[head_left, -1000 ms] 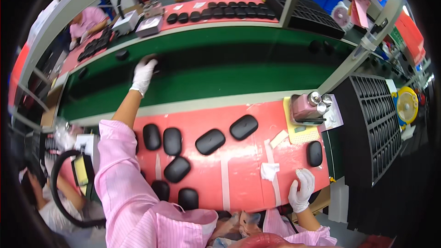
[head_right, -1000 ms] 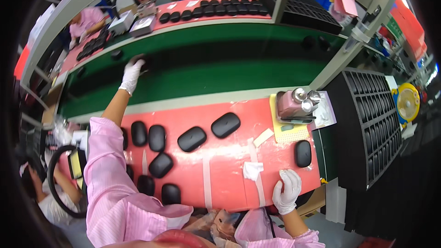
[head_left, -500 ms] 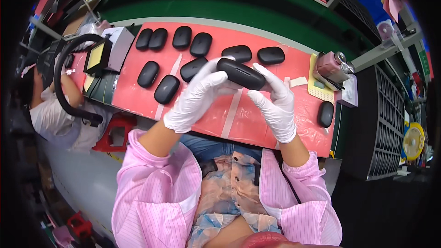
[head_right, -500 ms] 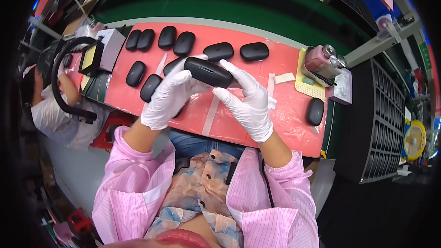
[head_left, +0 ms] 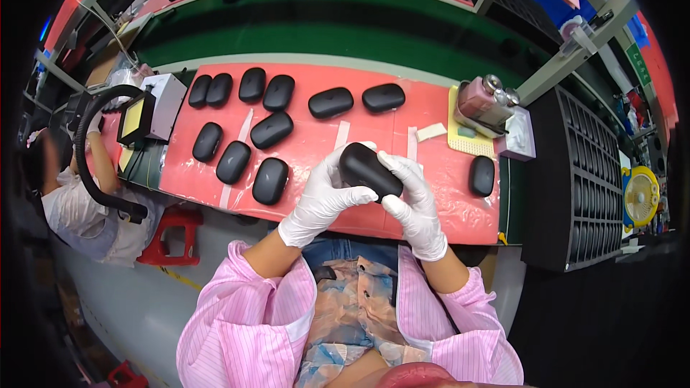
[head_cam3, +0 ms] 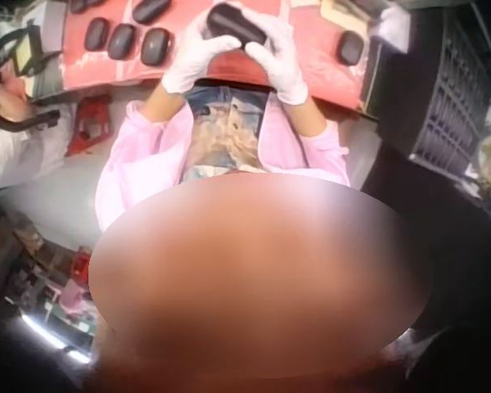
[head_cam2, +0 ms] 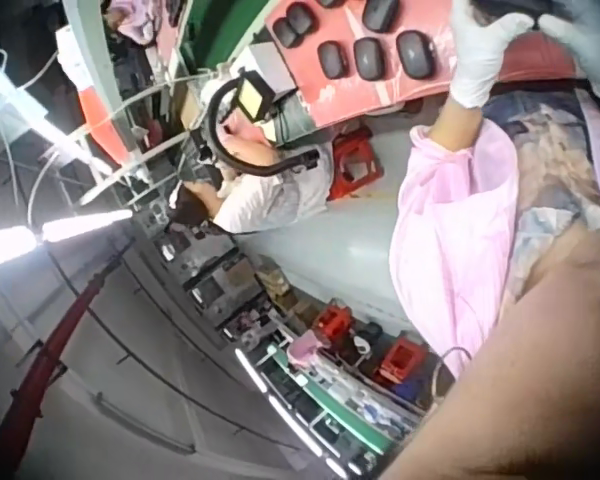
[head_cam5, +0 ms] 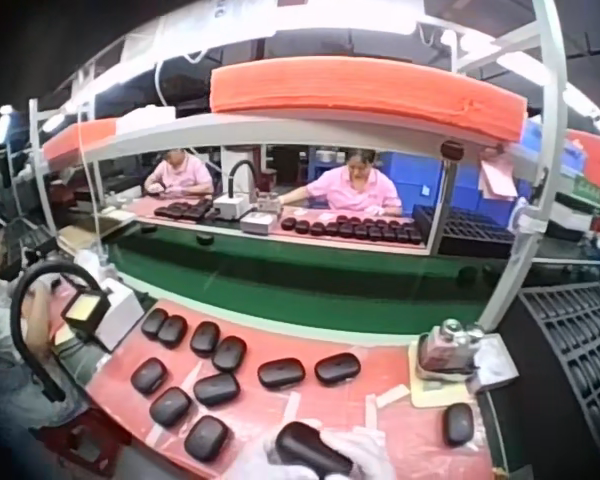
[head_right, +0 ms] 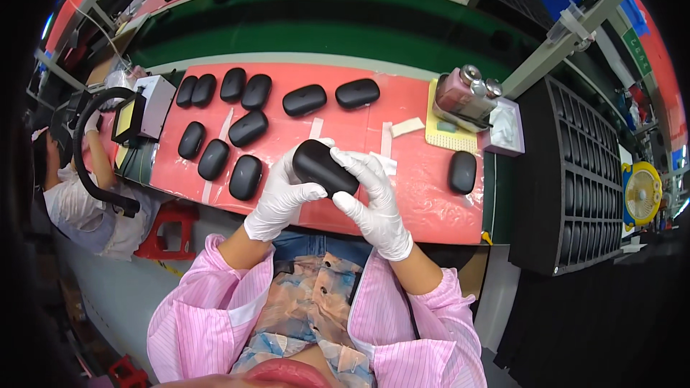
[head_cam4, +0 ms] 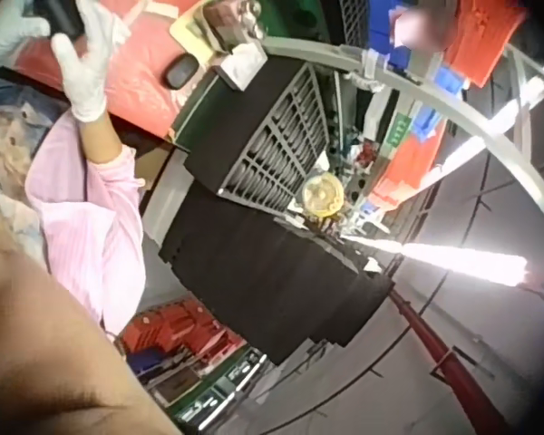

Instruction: Inspecting and assembling wireless headphone charging cases on a factory production line.

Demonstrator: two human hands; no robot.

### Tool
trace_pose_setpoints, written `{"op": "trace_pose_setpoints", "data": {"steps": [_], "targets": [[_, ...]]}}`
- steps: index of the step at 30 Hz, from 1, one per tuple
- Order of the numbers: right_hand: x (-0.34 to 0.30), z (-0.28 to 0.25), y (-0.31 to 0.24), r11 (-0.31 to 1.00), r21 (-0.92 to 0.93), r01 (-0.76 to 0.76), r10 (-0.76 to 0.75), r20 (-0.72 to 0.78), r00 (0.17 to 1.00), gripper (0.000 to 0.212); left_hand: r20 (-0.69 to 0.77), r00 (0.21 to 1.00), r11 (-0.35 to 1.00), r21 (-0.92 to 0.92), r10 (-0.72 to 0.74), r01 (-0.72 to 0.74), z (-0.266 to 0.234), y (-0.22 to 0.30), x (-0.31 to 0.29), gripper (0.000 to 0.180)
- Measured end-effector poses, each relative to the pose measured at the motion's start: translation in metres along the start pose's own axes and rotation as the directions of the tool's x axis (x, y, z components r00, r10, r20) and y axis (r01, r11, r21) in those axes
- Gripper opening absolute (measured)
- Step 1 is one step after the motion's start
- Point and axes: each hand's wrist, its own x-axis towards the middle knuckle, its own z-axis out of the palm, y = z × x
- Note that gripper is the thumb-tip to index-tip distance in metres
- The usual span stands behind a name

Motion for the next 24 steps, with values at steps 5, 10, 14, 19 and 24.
{"op": "trace_pose_setpoints", "data": {"steps": [5,10,14,19,24], "targets": [[0.002,0.002,-0.002,0.998,-0.042,0.042,-0.042,-0.009,0.999,0.053,-0.001,1.0,0.999,-0.038,-0.005,0.005,0.001,0.001,0.001,0.067],[0.012,-0.002,0.0,0.936,0.343,-0.079,0.171,-0.245,0.954,0.041,0.027,0.999,0.999,0.018,-0.034,0.033,-0.003,-0.003,-0.004,0.058],[-0.001,-0.003,-0.019,0.823,-0.51,0.25,-0.35,-0.109,0.93,0.042,0.003,0.999,0.999,-0.009,-0.034,0.034,-0.008,-0.008,-0.009,0.057],[-0.008,-0.006,-0.018,0.89,-0.443,0.111,-0.167,-0.089,0.982,0.014,0.038,0.999,0.998,0.056,-0.032,0.03,0.001,-0.009,-0.01,0.058],[-0.023,-0.032,-0.013,0.949,-0.301,-0.097,-0.026,-0.381,0.924,0.007,0.053,0.984,0.983,0.077,-0.172,0.167,0.0,-0.017,-0.011,0.057]]}}
